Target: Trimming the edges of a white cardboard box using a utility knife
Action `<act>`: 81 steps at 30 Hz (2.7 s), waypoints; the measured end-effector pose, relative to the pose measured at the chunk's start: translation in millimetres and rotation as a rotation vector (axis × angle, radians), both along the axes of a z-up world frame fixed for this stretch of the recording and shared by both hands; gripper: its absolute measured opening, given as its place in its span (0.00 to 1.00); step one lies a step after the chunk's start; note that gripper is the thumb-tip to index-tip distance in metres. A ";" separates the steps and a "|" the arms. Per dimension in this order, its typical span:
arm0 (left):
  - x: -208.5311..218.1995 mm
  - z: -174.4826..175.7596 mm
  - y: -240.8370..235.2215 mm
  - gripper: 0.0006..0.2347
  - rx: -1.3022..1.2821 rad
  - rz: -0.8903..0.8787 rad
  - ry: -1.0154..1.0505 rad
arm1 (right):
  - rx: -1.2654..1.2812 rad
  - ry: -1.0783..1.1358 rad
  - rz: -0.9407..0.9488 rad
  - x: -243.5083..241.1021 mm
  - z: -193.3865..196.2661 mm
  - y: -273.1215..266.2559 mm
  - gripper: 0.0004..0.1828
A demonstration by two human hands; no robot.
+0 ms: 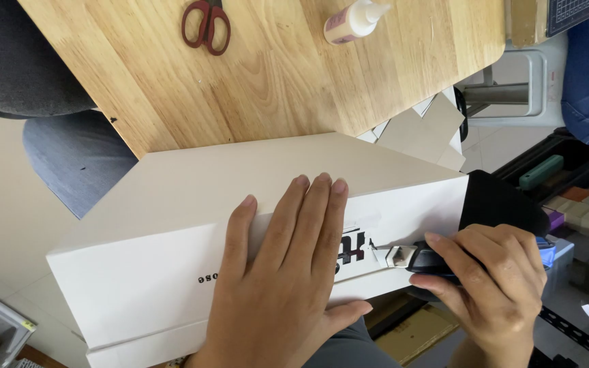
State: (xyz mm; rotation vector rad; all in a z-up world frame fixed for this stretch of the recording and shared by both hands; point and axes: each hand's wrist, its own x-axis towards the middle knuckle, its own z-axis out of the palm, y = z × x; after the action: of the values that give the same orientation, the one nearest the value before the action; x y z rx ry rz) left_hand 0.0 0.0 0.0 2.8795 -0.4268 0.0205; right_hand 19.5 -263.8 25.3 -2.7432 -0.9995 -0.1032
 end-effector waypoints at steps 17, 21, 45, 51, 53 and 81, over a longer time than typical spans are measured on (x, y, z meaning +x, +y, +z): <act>0.2 -0.4 -0.9 0.58 -0.005 0.003 0.004 | -0.048 -0.058 -0.025 -0.4 -1.6 7.5 0.24; 0.6 0.2 -0.7 0.58 -0.012 0.004 0.005 | -0.036 -0.045 -0.025 -0.4 -1.5 6.1 0.23; -7.2 24.1 -3.8 0.07 -1.233 -0.029 -0.081 | 0.366 -0.401 -0.031 -42.6 -22.4 -1.9 0.25; -21.8 30.0 -10.6 0.06 -1.234 0.041 -0.127 | 0.421 -0.448 -0.074 -55.0 -24.2 14.2 0.24; -23.2 32.7 -11.4 0.06 -1.205 0.033 -0.155 | 0.424 -0.456 -0.086 -57.3 -23.2 17.4 0.24; -118.5 -92.1 244.9 0.06 -0.599 0.957 -0.632 | 0.506 -0.433 -0.213 -52.7 -32.6 16.1 0.24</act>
State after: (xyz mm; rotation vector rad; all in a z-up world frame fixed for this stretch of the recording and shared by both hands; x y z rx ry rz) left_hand -118.5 244.9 -92.1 2.1417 0.7623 1.0166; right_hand -33.3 -247.8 -7.3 -2.3790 -0.6416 -0.8861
